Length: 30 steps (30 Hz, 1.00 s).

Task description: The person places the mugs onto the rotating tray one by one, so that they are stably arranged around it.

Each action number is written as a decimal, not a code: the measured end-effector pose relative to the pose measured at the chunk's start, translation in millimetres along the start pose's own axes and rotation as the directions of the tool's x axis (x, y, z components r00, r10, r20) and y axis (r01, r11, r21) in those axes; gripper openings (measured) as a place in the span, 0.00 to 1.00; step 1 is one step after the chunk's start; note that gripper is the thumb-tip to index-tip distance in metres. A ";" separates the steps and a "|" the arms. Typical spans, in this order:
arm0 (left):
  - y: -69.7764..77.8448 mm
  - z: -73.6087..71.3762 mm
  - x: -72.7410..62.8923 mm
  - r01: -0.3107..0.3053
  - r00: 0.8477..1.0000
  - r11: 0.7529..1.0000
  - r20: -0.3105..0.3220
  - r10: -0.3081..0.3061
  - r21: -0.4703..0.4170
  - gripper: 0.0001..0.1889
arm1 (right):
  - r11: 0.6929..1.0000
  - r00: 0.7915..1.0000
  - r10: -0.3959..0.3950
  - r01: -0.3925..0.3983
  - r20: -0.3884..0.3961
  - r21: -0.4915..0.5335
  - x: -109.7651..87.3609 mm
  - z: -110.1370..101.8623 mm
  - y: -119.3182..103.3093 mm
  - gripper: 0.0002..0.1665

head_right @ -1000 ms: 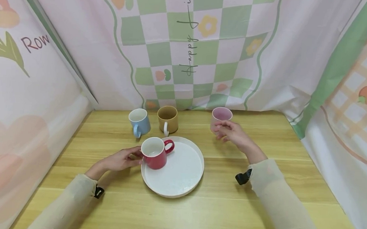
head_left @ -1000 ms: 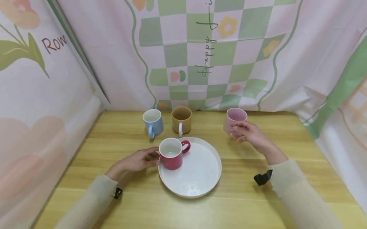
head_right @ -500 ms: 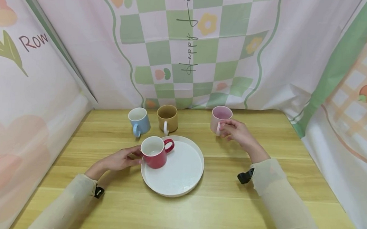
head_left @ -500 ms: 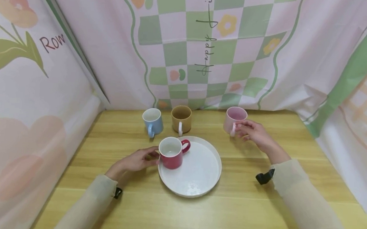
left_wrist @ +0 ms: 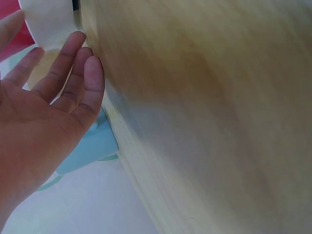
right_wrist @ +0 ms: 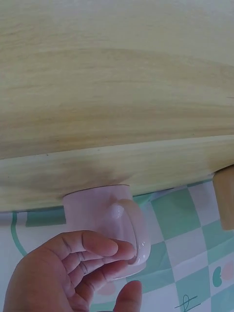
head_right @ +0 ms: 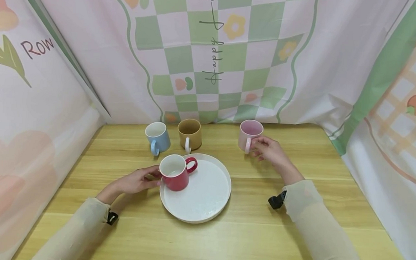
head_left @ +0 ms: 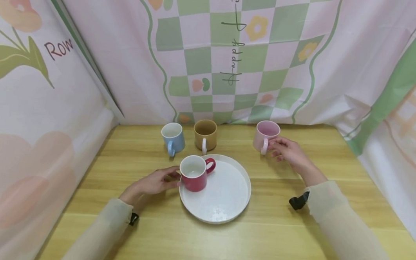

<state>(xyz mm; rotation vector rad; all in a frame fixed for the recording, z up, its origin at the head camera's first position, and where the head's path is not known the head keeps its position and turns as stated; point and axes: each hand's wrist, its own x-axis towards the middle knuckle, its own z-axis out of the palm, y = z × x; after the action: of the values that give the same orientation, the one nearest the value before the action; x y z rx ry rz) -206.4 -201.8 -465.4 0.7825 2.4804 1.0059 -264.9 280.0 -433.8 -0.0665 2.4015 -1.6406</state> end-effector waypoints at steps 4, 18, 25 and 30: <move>2.2 -0.9 -0.3 0.004 1.000 1.000 0.000 -0.004 0.001 0.30 | 1.000 1.000 0.000 0.000 0.001 0.010 2.3 2.0 1.1 0.30; 4.4 0.0 -1.5 -0.008 1.000 1.000 0.004 0.008 -0.004 0.29 | 0.993 0.997 0.073 -0.070 -0.029 0.091 12.0 17.1 -0.3 0.36; -3.8 1.3 0.8 -0.001 1.000 1.000 0.003 0.001 -0.013 0.29 | 0.992 0.996 0.085 -0.081 -0.038 0.099 14.1 22.0 -1.1 0.32; -3.1 0.7 1.1 0.004 1.000 1.000 0.006 -0.004 -0.016 0.30 | 0.987 0.997 0.078 -0.074 -0.023 0.146 13.3 19.1 -0.1 0.33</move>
<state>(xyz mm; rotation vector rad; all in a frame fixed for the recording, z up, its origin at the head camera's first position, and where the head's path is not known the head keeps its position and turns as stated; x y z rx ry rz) -208.1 -202.6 -468.2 0.7739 2.4645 1.0197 -273.7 260.2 -442.5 0.0735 2.2672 -1.7862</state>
